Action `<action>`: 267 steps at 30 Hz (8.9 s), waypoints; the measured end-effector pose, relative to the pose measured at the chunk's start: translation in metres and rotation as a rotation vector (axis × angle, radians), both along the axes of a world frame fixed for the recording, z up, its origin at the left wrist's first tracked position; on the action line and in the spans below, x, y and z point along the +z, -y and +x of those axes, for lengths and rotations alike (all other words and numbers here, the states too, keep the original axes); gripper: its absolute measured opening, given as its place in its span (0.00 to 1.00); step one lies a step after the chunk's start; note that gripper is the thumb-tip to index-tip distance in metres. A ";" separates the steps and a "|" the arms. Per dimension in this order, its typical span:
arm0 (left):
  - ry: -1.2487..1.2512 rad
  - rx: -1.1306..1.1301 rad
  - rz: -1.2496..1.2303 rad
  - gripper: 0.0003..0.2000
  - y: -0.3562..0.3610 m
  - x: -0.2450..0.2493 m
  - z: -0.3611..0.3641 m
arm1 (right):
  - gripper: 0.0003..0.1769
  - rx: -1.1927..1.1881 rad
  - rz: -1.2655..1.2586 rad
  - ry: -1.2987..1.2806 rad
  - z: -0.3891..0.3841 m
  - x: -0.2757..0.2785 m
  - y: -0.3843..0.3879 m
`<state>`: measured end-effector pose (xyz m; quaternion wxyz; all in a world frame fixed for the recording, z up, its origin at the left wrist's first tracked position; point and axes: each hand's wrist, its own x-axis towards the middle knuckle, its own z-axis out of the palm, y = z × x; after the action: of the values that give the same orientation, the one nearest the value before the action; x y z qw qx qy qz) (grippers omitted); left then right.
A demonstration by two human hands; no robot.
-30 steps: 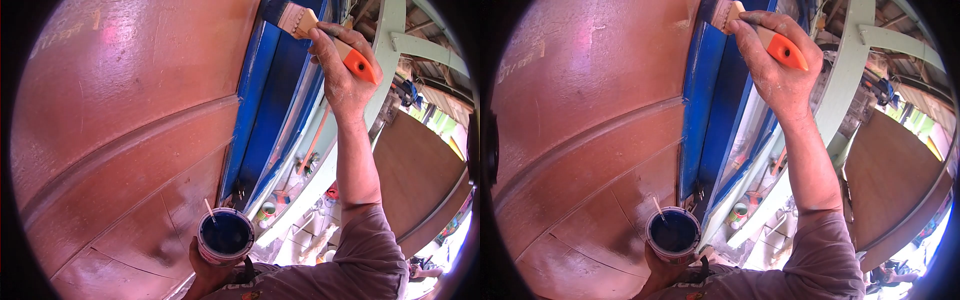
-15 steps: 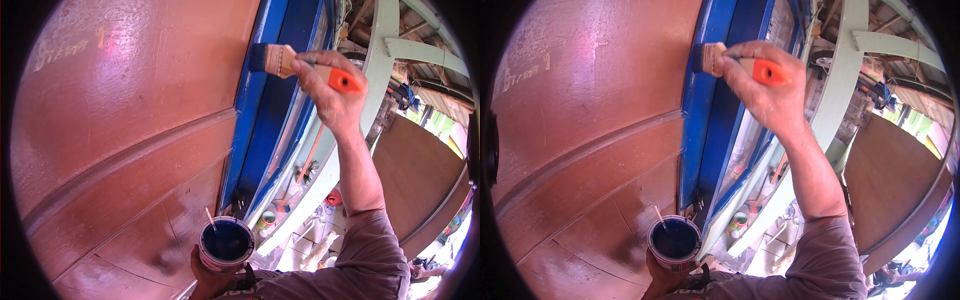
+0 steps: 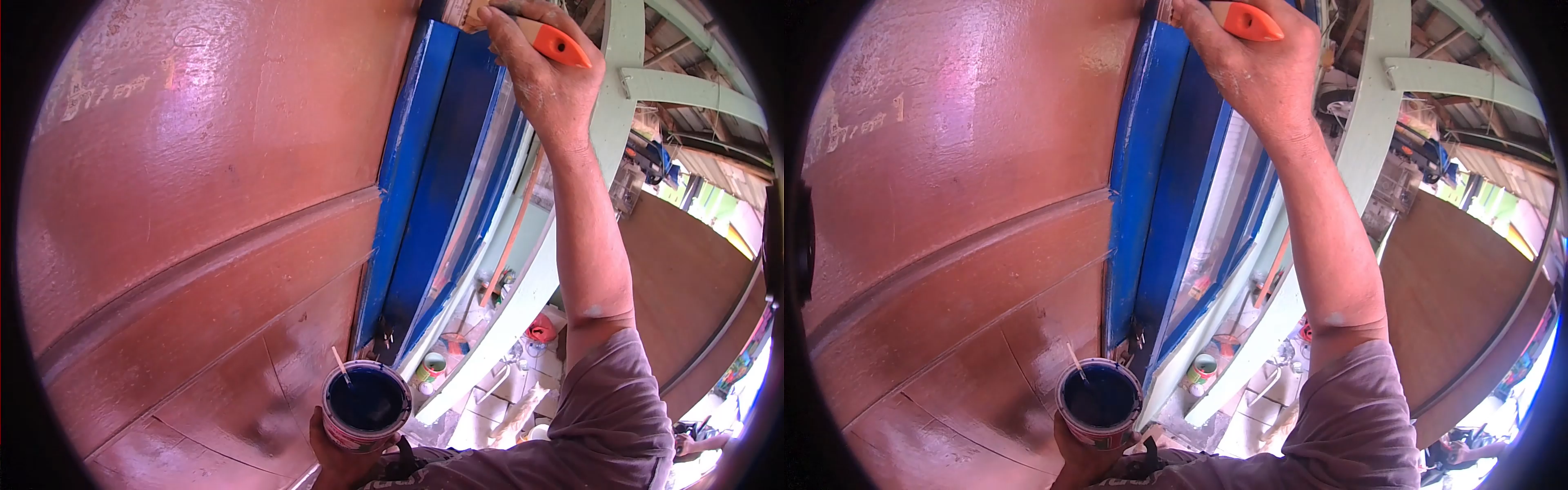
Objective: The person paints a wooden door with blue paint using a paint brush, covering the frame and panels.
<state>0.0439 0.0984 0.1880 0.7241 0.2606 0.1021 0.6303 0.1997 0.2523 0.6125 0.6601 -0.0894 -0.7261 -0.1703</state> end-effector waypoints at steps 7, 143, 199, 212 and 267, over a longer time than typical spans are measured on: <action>0.065 -0.007 -0.084 0.45 0.001 -0.001 0.002 | 0.12 -0.184 0.138 0.122 0.011 -0.020 -0.015; -0.665 0.253 -0.075 0.44 0.049 -0.031 -0.023 | 0.09 0.362 -0.174 0.032 -0.007 -0.246 0.015; -0.105 0.165 -0.201 0.43 0.047 -0.016 -0.025 | 0.20 0.232 -0.754 -0.266 -0.014 -0.144 -0.013; -0.223 0.259 -0.206 0.40 0.043 -0.012 -0.025 | 0.18 0.283 -0.818 -0.242 -0.019 -0.133 0.000; 0.246 0.029 -0.281 0.40 0.049 -0.006 -0.028 | 0.20 0.291 -0.835 -0.046 -0.052 -0.115 0.041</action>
<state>0.0161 0.0493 0.1820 0.7514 0.0763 0.1034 0.6472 0.1482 0.2110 0.4979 0.6005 -0.2490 -0.7229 0.2341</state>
